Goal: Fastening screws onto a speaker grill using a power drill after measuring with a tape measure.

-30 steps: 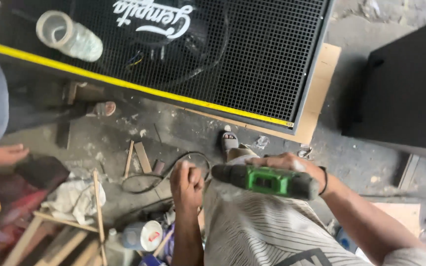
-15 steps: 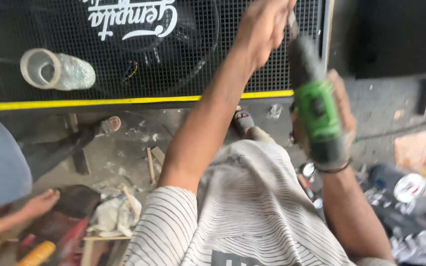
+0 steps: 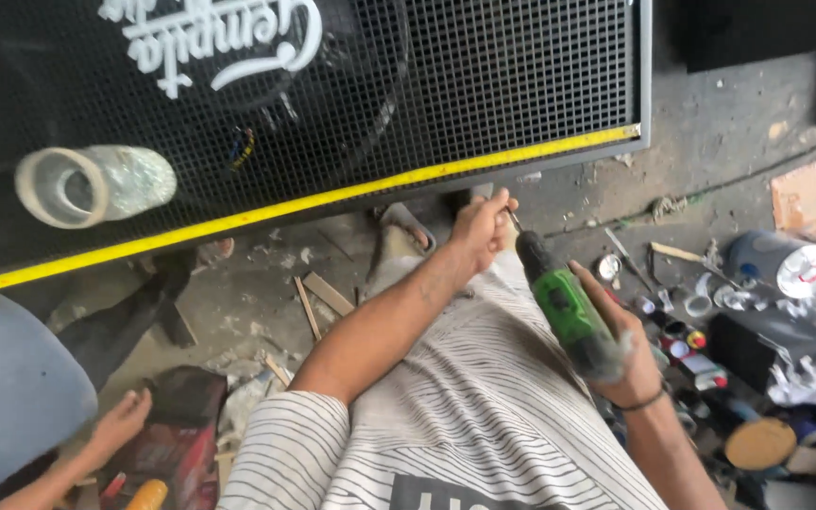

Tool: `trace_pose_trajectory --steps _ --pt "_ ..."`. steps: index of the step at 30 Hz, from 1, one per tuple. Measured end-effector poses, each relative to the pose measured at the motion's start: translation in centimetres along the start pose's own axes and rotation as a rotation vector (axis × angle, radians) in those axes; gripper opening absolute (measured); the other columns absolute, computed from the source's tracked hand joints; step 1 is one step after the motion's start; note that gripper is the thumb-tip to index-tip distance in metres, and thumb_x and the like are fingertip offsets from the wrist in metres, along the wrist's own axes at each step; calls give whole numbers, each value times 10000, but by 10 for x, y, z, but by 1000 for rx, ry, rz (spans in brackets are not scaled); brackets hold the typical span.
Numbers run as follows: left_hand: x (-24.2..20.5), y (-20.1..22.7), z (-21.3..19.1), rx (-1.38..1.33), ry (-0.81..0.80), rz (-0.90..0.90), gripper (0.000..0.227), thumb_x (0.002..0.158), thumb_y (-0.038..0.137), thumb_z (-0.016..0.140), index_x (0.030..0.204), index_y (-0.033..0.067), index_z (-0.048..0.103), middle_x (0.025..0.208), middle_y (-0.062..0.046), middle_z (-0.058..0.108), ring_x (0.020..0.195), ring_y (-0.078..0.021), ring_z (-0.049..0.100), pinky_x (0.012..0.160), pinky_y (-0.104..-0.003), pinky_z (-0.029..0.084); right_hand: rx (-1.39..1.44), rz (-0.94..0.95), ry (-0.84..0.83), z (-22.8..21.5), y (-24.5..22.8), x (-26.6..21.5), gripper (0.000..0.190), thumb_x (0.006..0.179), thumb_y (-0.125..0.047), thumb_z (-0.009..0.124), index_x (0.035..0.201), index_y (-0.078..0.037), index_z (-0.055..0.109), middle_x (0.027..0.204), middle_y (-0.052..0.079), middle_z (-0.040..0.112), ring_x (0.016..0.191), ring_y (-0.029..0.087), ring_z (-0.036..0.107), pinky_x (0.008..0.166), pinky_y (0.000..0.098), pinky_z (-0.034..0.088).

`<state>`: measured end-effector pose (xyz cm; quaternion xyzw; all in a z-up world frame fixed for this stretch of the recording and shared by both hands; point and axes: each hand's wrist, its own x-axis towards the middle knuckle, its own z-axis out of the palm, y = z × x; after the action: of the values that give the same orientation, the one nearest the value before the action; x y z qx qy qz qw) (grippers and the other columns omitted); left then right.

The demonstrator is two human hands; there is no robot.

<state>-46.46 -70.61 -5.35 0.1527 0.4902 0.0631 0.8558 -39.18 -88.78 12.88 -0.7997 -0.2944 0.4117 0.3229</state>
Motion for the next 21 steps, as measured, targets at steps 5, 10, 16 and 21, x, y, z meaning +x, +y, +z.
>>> trace_pose_trajectory --steps 5,10,16,21 --pt "27 -3 -2 -65 29 -40 330 1036 326 590 978 18 693 615 67 360 445 -49 344 340 -218 281 -97 -109 -40 -3 12 29 789 792 -212 721 1551 -128 519 1273 281 669 1162 477 640 939 556 508" --pt "50 -3 -3 -216 29 -18 308 1013 295 612 1061 11 721 615 71 340 434 -35 321 337 -233 275 -230 -124 -63 -11 9 52 734 835 -191 711 1544 -143 523 1323 247 660 1168 492 622 962 577 501" --pt "41 3 4 -314 53 -30 348 977 186 561 1207 -45 683 625 86 311 454 -19 298 361 -213 246 -233 -149 -109 -23 -11 67 770 813 -130 695 1556 -110 498 1239 278 681 1107 515 641 896 602 512" --pt "36 6 8 -357 57 -38 382 933 133 586 1257 -56 660 630 75 295 455 -28 297 362 -209 243 -254 -173 -155 -34 -11 82 840 753 -113 707 1565 -113 493 1243 265 683 1094 510 642 870 600 506"
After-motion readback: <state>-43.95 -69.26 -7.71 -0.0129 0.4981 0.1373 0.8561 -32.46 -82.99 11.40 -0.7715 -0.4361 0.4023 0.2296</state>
